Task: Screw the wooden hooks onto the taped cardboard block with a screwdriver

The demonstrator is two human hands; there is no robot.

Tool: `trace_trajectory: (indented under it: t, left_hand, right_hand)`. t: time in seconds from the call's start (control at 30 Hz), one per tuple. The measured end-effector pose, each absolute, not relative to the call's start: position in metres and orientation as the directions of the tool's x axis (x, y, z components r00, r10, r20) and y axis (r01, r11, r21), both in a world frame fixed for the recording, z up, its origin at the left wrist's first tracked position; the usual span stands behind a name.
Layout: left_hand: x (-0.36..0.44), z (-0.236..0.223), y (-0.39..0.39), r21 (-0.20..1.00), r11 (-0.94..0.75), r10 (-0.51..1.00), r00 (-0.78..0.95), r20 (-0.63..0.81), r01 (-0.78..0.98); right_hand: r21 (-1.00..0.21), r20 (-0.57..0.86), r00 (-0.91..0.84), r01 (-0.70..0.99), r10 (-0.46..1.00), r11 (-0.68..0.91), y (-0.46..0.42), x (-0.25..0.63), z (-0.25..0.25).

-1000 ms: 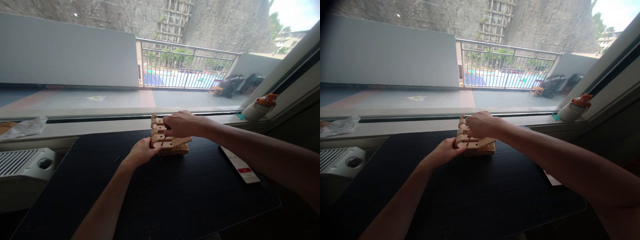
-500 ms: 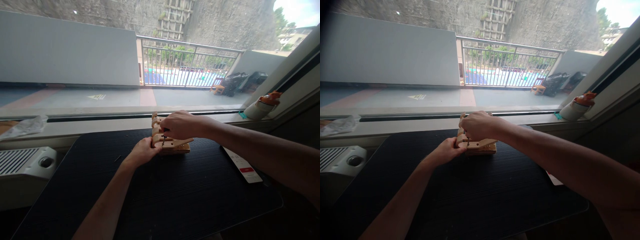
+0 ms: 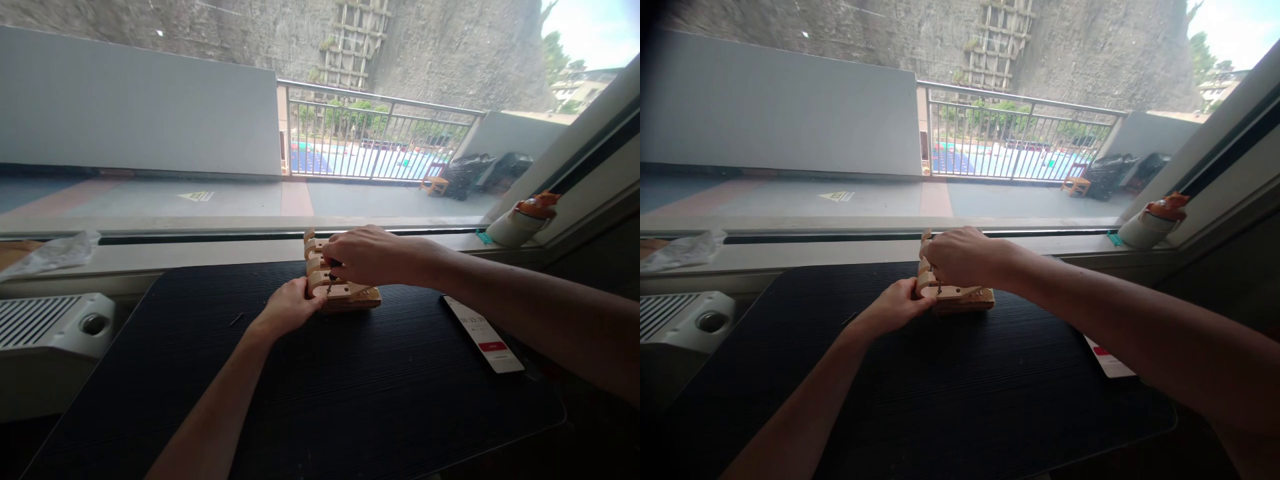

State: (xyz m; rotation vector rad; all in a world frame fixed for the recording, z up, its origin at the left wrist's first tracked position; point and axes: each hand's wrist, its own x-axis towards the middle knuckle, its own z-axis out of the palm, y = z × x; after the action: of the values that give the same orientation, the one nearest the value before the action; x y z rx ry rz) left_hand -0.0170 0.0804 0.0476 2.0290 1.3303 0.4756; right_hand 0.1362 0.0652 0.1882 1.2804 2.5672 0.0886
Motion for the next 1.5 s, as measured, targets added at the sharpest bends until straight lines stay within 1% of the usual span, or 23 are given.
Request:
trace_trajectory:
  t: [0.1,0.33,0.53,0.63,0.73,0.8,0.93,1.07,1.2,1.3,1.4,1.5]
  left_hand:
    - [-0.016,0.049,0.08,0.682,-0.269,0.907,0.417,-0.059,0.681]
    - [-0.016,0.051,0.079,0.658,-0.277,0.909,0.413,-0.056,0.7]
    - [-0.017,0.052,0.078,0.664,-0.284,0.909,0.414,-0.043,0.692]
    - [-0.016,0.051,0.078,0.666,-0.289,0.909,0.416,-0.035,0.688]
    - [-0.017,0.049,0.079,0.669,-0.298,0.905,0.424,-0.029,0.682]
    - [-0.017,0.049,0.079,0.669,-0.301,0.903,0.429,-0.028,0.679]
    - [-0.016,0.051,0.078,0.662,-0.291,0.904,0.425,-0.046,0.691]
    - [-0.016,0.053,0.076,0.648,-0.271,0.912,0.404,-0.063,0.712]
    - [-0.016,0.054,0.076,0.641,-0.268,0.918,0.392,-0.055,0.719]
    - [-0.015,0.053,0.076,0.639,-0.273,0.919,0.391,-0.047,0.719]
    - [-0.014,0.05,0.078,0.635,-0.28,0.916,0.397,-0.047,0.72]
    - [-0.014,0.049,0.078,0.632,-0.281,0.913,0.404,-0.055,0.722]
  right_hand:
    - [0.161,-0.255,-0.582,0.762,0.772,0.628,0.065,0.134,0.186]
    - [0.145,-0.15,-0.538,0.818,0.829,0.557,0.076,0.139,0.17]
    - [0.171,-0.16,-0.479,0.848,0.863,0.502,0.072,0.134,0.177]
    - [0.172,-0.205,-0.519,0.815,0.83,0.553,0.063,0.13,0.188]
    - [0.135,-0.259,-0.59,0.762,0.765,0.633,0.057,0.129,0.194]
    - [0.113,-0.262,-0.618,0.743,0.741,0.659,0.057,0.131,0.193]
    - [0.125,-0.209,-0.579,0.784,0.788,0.609,0.066,0.138,0.183]
    - [0.103,-0.136,-0.544,0.824,0.828,0.558,0.075,0.14,0.172]
    - [0.143,-0.139,-0.479,0.856,0.867,0.496,0.077,0.138,0.171]
    - [0.17,-0.141,-0.526,0.822,0.839,0.544,0.073,0.137,0.177]
    - [0.14,-0.193,-0.613,0.755,0.766,0.64,0.066,0.137,0.186]
    - [0.113,-0.253,-0.641,0.724,0.725,0.68,0.063,0.137,0.189]
